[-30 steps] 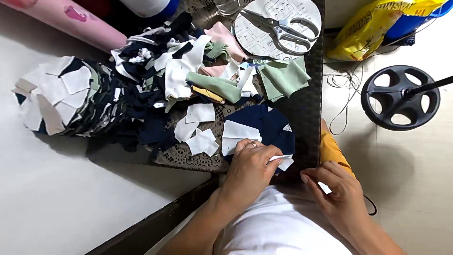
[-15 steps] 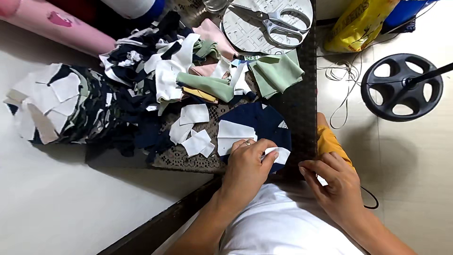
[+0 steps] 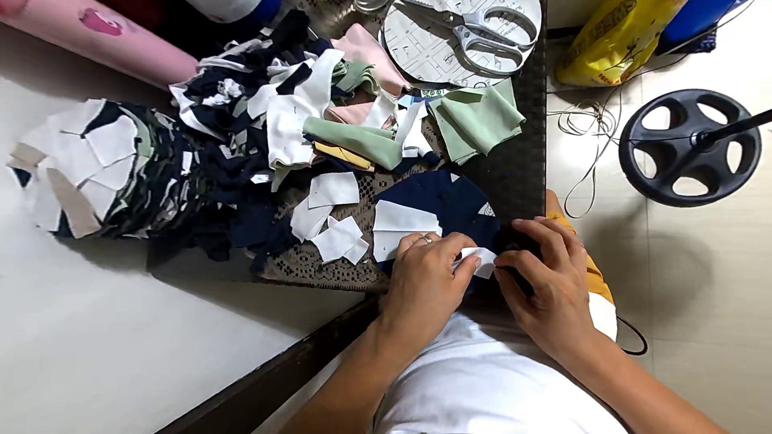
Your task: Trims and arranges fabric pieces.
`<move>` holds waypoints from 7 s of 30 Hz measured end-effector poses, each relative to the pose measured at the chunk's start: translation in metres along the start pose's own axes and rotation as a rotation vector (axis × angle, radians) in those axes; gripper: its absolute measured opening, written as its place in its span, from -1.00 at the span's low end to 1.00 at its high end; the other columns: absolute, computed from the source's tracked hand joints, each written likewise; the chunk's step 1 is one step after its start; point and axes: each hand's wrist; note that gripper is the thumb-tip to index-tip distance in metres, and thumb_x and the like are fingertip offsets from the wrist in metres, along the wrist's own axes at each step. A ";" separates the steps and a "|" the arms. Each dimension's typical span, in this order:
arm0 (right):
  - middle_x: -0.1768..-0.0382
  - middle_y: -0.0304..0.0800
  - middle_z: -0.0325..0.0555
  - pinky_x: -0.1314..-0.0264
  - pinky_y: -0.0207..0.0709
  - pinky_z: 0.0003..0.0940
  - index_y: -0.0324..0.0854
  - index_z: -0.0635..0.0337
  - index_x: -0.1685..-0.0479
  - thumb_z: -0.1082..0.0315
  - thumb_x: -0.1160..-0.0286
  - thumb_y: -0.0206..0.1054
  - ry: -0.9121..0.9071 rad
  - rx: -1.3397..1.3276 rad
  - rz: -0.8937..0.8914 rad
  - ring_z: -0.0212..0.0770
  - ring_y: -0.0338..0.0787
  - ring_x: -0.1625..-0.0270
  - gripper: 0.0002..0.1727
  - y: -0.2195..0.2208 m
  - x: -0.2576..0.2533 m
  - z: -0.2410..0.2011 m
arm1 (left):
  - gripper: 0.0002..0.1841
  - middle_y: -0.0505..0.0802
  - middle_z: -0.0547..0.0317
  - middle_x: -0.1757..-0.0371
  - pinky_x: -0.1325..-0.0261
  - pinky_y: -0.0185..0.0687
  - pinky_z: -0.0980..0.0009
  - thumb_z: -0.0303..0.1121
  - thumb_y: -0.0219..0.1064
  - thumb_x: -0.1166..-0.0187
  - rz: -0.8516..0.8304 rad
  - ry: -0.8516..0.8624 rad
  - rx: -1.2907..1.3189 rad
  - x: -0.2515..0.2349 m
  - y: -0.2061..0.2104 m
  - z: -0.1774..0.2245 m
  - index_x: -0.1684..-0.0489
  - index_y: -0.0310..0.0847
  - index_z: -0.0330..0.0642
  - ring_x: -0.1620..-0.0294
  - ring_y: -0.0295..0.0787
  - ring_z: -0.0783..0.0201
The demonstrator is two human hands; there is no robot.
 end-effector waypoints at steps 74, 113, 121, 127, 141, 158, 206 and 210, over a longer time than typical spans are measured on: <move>0.31 0.81 -0.09 0.14 0.52 -0.02 0.85 0.08 0.40 0.21 -0.46 0.31 0.054 0.189 -0.224 0.05 0.76 0.12 -0.76 -0.015 -0.073 -0.005 | -0.80 0.80 0.32 0.52 0.10 0.63 0.28 -0.24 0.30 -0.57 0.072 -0.142 0.010 -0.024 -0.006 -0.003 0.32 0.80 -0.10 0.44 0.73 0.37; -0.39 0.70 0.07 -0.47 0.22 0.35 0.87 -0.15 0.08 0.16 -0.52 0.25 -0.073 0.152 -0.192 0.32 0.44 -0.61 -0.75 -0.002 -0.074 0.018 | -0.81 0.85 0.09 0.34 0.04 0.63 0.02 -0.25 0.40 -0.48 0.141 -0.068 -0.234 -0.038 -0.003 0.001 0.26 0.81 -0.17 0.25 0.82 0.04; -0.36 0.74 0.07 -0.46 0.21 0.35 0.87 -0.14 0.08 0.10 -0.51 0.26 -0.079 0.118 -0.157 0.31 0.51 -0.55 -0.73 -0.004 -0.072 0.022 | -0.24 0.47 -0.18 -0.73 -0.63 0.03 -0.45 0.21 0.03 -0.68 0.058 0.109 -0.278 -0.008 0.030 -0.001 -0.70 0.41 -0.20 -0.73 0.33 -0.30; -0.25 0.79 0.10 -0.48 0.32 0.17 0.85 -0.01 0.11 0.17 -0.58 0.26 -0.065 -0.010 -0.046 0.21 0.55 -0.51 -0.75 -0.018 -0.068 0.030 | -0.24 0.40 0.00 -0.79 -0.73 -0.06 -0.25 0.29 -0.19 -0.73 -0.077 0.430 -0.273 0.000 0.019 -0.035 -0.73 0.34 -0.02 -0.83 0.20 -0.05; -0.12 0.81 0.11 -0.69 0.21 -0.21 0.81 0.11 0.17 0.23 -0.66 0.24 -0.209 -0.142 -0.001 -0.01 0.57 -0.51 -0.76 0.007 -0.070 0.019 | -0.43 0.54 0.05 -0.70 -0.77 0.03 -0.16 0.14 -0.04 -0.77 0.052 0.431 -0.073 0.005 0.003 -0.044 -0.58 0.52 0.08 -0.80 0.26 -0.05; -0.11 0.80 0.20 -0.64 0.27 -0.23 0.81 0.22 0.16 0.27 -0.65 0.24 -0.214 -0.116 -0.024 0.01 0.60 -0.47 -0.74 0.010 -0.069 0.025 | -0.79 0.90 0.08 0.05 -0.22 0.69 0.16 -0.30 0.27 -0.59 0.193 -0.010 -0.173 0.056 -0.075 -0.119 0.16 0.85 -0.13 -0.14 0.82 0.05; 0.49 0.74 -0.25 0.38 0.52 -0.57 0.75 0.22 0.22 0.38 -0.67 0.32 0.133 -0.591 -0.740 -0.50 0.64 0.48 -0.85 0.081 -0.196 -0.126 | -0.65 0.87 0.24 0.01 -0.15 0.74 0.49 -0.56 0.37 -0.49 0.299 -0.380 0.979 0.016 -0.100 -0.117 -0.26 0.62 -0.26 -0.01 0.82 0.47; 0.50 0.73 -0.30 0.34 0.53 -0.61 0.75 0.21 0.27 0.40 -0.67 0.30 0.216 -0.727 -0.726 -0.53 0.66 0.45 -0.83 0.068 -0.189 -0.118 | -0.84 0.84 0.27 0.23 -0.03 0.73 0.51 -0.63 0.35 -0.48 0.380 -0.392 1.072 0.007 -0.093 -0.101 0.10 0.67 -0.22 0.16 0.79 0.47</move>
Point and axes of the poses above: each hand's wrist, its own x-axis away from the middle knuckle, its own y-axis out of the palm, z = x × y
